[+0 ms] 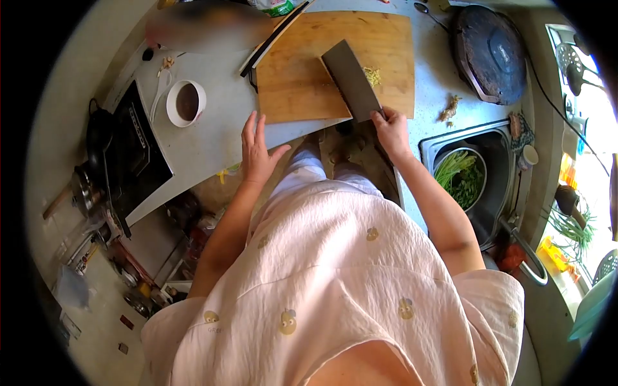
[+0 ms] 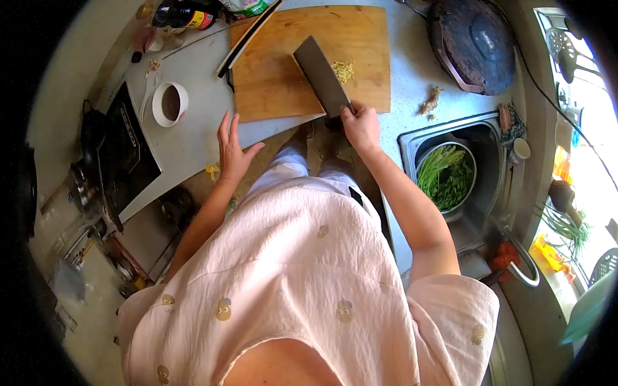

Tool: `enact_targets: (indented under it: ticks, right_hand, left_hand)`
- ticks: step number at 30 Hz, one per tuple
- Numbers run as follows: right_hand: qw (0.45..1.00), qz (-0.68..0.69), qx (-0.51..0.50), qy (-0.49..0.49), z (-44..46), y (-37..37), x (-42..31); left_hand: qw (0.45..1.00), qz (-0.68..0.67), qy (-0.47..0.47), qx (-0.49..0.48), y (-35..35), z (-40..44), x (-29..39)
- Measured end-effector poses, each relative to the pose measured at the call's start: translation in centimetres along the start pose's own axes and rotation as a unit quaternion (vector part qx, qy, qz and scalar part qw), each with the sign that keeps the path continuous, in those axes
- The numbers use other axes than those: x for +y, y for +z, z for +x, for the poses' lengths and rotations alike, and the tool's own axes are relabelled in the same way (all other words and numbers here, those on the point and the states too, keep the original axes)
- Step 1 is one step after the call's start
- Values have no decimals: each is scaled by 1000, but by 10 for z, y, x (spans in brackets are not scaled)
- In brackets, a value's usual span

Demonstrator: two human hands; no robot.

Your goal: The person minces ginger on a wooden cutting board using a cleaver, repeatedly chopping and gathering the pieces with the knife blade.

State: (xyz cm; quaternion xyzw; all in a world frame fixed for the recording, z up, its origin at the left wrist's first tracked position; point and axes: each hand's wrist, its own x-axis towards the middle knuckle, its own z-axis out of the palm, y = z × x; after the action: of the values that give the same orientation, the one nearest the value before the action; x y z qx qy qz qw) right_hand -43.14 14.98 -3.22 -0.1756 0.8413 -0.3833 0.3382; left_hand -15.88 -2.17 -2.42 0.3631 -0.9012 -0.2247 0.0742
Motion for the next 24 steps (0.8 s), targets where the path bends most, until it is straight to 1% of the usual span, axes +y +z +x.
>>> enact_targets:
  ticks: [2, 5, 7, 10, 14, 15, 18, 19, 22, 23, 24]
  right_hand:
    - [999, 16, 31, -14, 5, -10, 12]
    - [999, 46, -2, 3, 7, -30, 3]
    - [993, 112, -14, 47, 1, -40, -11]
    - [979, 185, -1, 84, -7, -46, -21]
    - [960, 251, 36, 116, -23, -51, -35]
    - [957, 262, 39, 121, -27, -52, -35]
    - [949, 278, 64, 136, -38, -52, -42]
    - [947, 283, 70, 138, -42, -53, -43]
    - [941, 299, 78, 139, -44, -55, -40]
    - [938, 307, 81, 136, -44, -55, -40]
    - [936, 316, 84, 134, -44, -56, -40]
  left_hand:
    - [1000, -18, 21, -3, 5, 5, 6]
    - [996, -60, 67, -15, 16, 21, 17]
    - [989, -96, 104, -32, 27, 37, 31]
    - [991, -12, 119, -59, 41, 59, 65]
    - [995, 38, 71, -56, 83, 74, 88]
    - [995, 34, 62, -70, 92, 76, 92]
    - [990, -15, 99, -98, 108, 85, 110]
    - [983, -81, 144, -84, 113, 88, 115]
    - [978, -151, 128, -66, 110, 100, 127]
    - [976, -178, 124, -33, 109, 102, 126]
    - [976, -151, 153, -42, 104, 103, 125]
